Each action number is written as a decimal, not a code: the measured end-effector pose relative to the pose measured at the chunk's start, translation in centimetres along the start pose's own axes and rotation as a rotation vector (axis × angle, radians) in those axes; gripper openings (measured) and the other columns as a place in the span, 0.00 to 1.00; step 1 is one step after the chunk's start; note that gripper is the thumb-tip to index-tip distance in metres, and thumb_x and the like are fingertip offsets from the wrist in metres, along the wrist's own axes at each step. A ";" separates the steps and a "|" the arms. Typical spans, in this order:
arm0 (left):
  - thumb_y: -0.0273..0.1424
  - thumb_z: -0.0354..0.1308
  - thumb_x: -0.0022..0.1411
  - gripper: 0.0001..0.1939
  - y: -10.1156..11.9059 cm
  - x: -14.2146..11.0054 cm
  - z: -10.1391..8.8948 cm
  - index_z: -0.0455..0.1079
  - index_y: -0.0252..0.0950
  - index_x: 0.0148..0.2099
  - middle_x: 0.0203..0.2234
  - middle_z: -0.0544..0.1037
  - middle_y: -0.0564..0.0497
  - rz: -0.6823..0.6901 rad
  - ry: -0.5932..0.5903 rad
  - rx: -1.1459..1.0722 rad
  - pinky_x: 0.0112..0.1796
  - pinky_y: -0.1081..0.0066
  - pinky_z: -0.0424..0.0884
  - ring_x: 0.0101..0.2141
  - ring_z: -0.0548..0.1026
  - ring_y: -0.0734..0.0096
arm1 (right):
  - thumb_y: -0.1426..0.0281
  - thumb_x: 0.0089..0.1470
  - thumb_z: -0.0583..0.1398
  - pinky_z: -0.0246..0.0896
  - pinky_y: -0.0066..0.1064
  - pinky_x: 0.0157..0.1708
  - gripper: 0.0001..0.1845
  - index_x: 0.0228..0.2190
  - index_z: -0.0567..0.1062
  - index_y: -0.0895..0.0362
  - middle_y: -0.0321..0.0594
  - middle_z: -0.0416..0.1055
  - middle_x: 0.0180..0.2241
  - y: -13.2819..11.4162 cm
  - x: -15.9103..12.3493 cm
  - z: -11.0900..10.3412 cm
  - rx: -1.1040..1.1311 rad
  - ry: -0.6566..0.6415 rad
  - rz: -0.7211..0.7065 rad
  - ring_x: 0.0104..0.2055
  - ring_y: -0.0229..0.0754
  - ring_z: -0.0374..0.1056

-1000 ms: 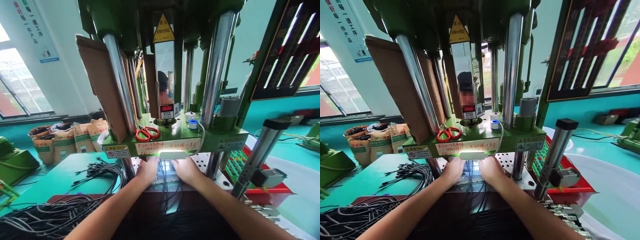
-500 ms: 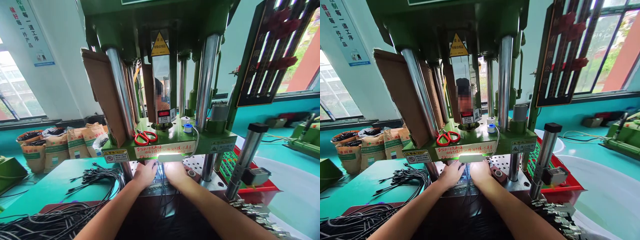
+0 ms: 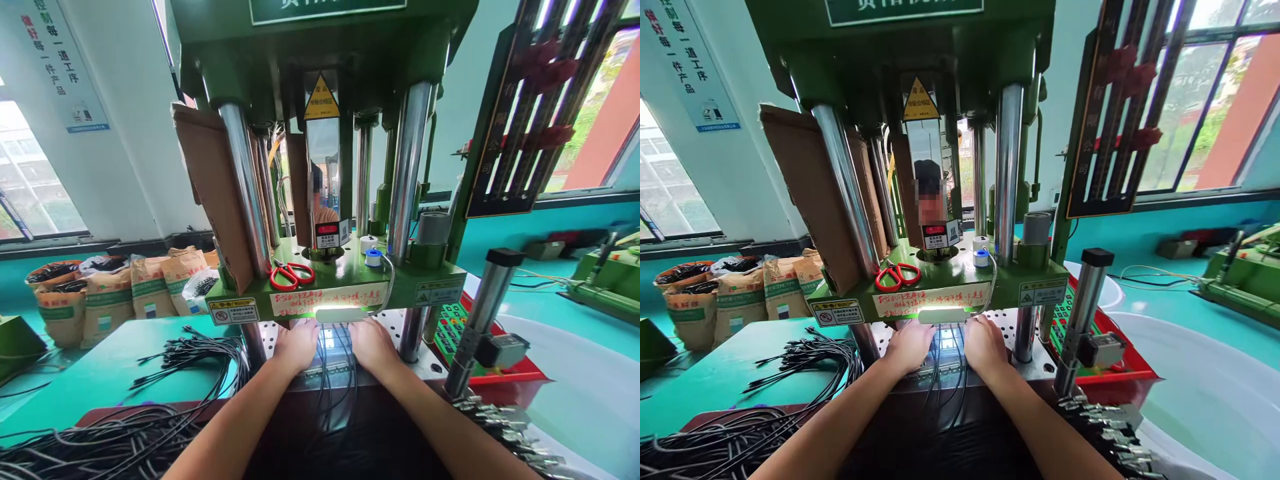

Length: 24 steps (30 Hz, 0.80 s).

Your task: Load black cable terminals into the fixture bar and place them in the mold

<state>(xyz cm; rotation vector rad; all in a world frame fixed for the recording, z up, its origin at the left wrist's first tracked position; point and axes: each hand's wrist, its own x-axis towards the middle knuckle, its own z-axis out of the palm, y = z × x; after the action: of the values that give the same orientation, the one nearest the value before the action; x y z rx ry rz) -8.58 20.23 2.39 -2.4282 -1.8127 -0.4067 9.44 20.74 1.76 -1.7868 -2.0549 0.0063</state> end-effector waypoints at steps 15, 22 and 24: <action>0.40 0.40 0.67 0.19 2.9 0.7 0.4 0.70 0.43 0.48 0.46 0.75 0.47 0.074 0.040 -0.002 0.50 0.53 0.61 0.48 0.70 0.57 | 0.76 0.55 0.50 0.53 0.33 0.44 0.16 0.38 0.76 0.58 0.47 0.75 0.42 0.2 0.9 1.3 -0.035 -0.085 -0.038 0.47 0.47 0.67; 0.41 0.38 0.67 0.21 3.7 1.0 1.7 0.70 0.43 0.49 0.47 0.75 0.45 -0.016 0.071 -0.013 0.49 0.49 0.59 0.49 0.69 0.53 | 0.74 0.57 0.50 0.51 0.34 0.46 0.17 0.42 0.75 0.58 0.47 0.74 0.44 0.5 1.1 2.0 -0.053 -0.105 -0.043 0.48 0.47 0.65; 0.41 0.37 0.67 0.22 3.7 1.2 1.6 0.70 0.42 0.49 0.46 0.75 0.45 -0.025 0.076 -0.019 0.49 0.50 0.60 0.48 0.69 0.54 | 0.73 0.56 0.51 0.52 0.34 0.45 0.16 0.41 0.76 0.57 0.46 0.74 0.44 0.3 1.0 1.6 -0.053 -0.097 -0.063 0.47 0.46 0.66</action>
<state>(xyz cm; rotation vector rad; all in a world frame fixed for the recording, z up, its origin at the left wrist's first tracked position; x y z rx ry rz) -4.46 20.57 1.45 -2.3703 -1.8184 -0.5133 9.15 22.21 0.50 -1.7843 -2.1981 0.0206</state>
